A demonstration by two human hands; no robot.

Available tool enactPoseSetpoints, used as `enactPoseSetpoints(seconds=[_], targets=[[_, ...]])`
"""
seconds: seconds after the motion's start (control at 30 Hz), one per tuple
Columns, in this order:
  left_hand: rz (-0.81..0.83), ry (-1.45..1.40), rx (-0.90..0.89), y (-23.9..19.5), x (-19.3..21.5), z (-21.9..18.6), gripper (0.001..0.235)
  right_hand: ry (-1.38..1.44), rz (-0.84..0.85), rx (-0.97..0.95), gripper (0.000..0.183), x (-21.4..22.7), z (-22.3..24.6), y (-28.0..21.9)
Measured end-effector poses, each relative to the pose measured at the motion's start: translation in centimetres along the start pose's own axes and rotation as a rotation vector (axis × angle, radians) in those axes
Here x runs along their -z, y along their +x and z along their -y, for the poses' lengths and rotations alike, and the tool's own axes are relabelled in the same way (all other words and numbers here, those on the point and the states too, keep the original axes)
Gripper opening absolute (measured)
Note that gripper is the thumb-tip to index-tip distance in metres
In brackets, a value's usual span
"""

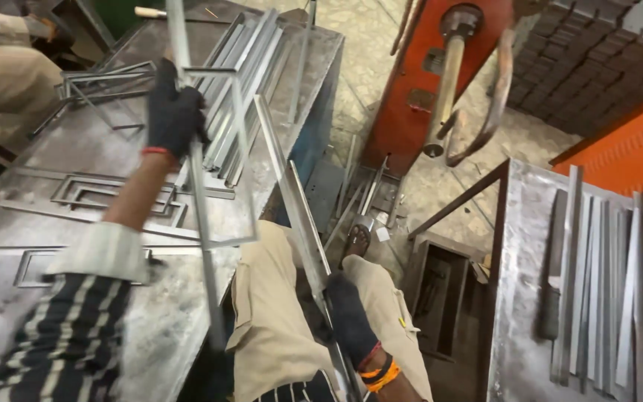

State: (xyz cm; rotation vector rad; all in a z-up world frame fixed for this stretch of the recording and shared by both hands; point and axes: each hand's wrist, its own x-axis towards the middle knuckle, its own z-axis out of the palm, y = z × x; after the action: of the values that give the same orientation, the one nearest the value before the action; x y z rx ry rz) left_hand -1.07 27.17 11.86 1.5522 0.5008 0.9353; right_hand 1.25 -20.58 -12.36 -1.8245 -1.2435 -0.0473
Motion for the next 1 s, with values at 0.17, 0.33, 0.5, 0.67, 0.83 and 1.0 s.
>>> enactPoseSetpoints(seconds=[0.17, 0.33, 0.5, 0.67, 0.83, 1.0], targets=[[-0.052, -0.166, 0.193, -3.0, -8.4, 1.2, 0.072, 0.139, 0.039, -0.246, 0.045, 2.3, 4.9, 1.8], [-0.042, -0.067, 0.145, -7.9, -12.9, -0.1, 0.069, 0.719, -0.079, -0.793, 0.048, 8.7, 13.1, 7.4], [-0.039, -0.029, 0.213, -10.3, -16.1, -1.7, 0.051, 0.962, -0.056, -0.849, 0.053, 11.6, 14.2, 9.9], [-0.014, -0.164, 0.302, -12.8, -17.9, -4.3, 0.033, 0.839, -0.154, -0.753, 0.054, 11.2, 11.7, 7.7], [0.126, -0.335, 0.459, -20.3, -19.3, -9.6, 0.048, 0.938, -0.242, -0.826, 0.048, 15.2, 16.2, 8.0], [0.322, -0.402, 0.37, -24.2, -21.8, -11.5, 0.064, 0.904, -0.395, -0.873, 0.061, 15.3, 15.3, 4.1]])
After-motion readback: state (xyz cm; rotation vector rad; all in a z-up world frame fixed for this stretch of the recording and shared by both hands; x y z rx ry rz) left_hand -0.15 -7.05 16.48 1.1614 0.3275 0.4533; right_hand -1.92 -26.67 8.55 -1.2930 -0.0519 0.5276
